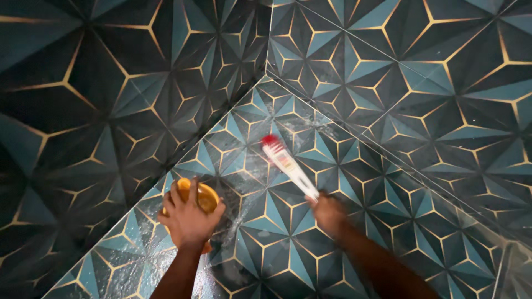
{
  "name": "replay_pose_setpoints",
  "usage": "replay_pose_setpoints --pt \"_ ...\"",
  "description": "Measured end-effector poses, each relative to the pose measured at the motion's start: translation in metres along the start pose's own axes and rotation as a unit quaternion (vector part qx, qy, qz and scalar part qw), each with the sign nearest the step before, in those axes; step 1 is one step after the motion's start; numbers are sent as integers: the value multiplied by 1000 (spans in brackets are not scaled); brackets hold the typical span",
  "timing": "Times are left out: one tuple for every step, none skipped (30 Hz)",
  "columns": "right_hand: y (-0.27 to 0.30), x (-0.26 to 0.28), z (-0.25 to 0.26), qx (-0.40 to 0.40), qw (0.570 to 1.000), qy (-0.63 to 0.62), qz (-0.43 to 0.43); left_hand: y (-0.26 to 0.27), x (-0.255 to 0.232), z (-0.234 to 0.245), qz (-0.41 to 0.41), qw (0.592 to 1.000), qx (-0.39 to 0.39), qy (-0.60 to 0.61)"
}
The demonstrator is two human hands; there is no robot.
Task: The person scrubs wall tiles with a brush and moves a yellow container across the tiled surface.
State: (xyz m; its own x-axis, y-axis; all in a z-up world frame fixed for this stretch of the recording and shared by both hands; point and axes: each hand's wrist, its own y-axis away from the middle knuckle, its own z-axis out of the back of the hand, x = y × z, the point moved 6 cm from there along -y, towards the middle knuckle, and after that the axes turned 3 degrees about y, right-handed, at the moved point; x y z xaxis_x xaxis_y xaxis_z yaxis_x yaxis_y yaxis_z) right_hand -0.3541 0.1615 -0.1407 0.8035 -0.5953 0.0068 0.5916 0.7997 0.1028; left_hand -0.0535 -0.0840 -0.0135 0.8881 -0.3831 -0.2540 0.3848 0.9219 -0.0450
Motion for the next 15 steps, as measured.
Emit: replay_pose_setpoints --pt "-7 -24 -6 27 996 -40 -76 1 0 0 -3 1000 -9 3" --pt "-19 -47 -13 51 985 -80 -144 2 0 0 -2 1000 -11 4" --pt "-33 -68 -16 58 973 -108 -197 2 -2 0 -9 1000 -26 9" --pt "-46 -86 -23 68 959 -130 -244 3 -1 2 -17 999 -37 10" --pt "-63 -91 -28 50 961 -126 -241 3 -1 2 -18 999 -36 7" --pt "-79 -83 -28 -2 979 -81 -190 3 -1 0 -15 999 -32 11" --pt "-91 -73 -21 -55 988 -34 -139 2 0 0 -11 999 -28 15" --pt "-105 -73 -22 -25 974 -89 -206 1 -1 -1 -11 999 -29 15" --pt "-122 -63 -20 4 952 -144 -271 1 -1 -1 -12 999 -30 8" --pt "-126 -52 -21 22 939 -203 -276 1 -1 -1 -18 999 -29 1" --pt "-125 -34 -20 39 923 -261 -280 1 -1 -1 -20 999 -29 0" --pt "-125 -12 -14 41 929 -254 -264 2 0 -2 -16 999 -30 7" --pt "-125 7 -8 44 936 -247 -249 2 1 -3 -12 999 -32 13" --pt "-124 28 -6 49 943 -242 -221 2 1 -3 -14 999 -32 12" --pt "-118 48 -7 54 951 -238 -192 2 1 -3 -11 999 -32 7"
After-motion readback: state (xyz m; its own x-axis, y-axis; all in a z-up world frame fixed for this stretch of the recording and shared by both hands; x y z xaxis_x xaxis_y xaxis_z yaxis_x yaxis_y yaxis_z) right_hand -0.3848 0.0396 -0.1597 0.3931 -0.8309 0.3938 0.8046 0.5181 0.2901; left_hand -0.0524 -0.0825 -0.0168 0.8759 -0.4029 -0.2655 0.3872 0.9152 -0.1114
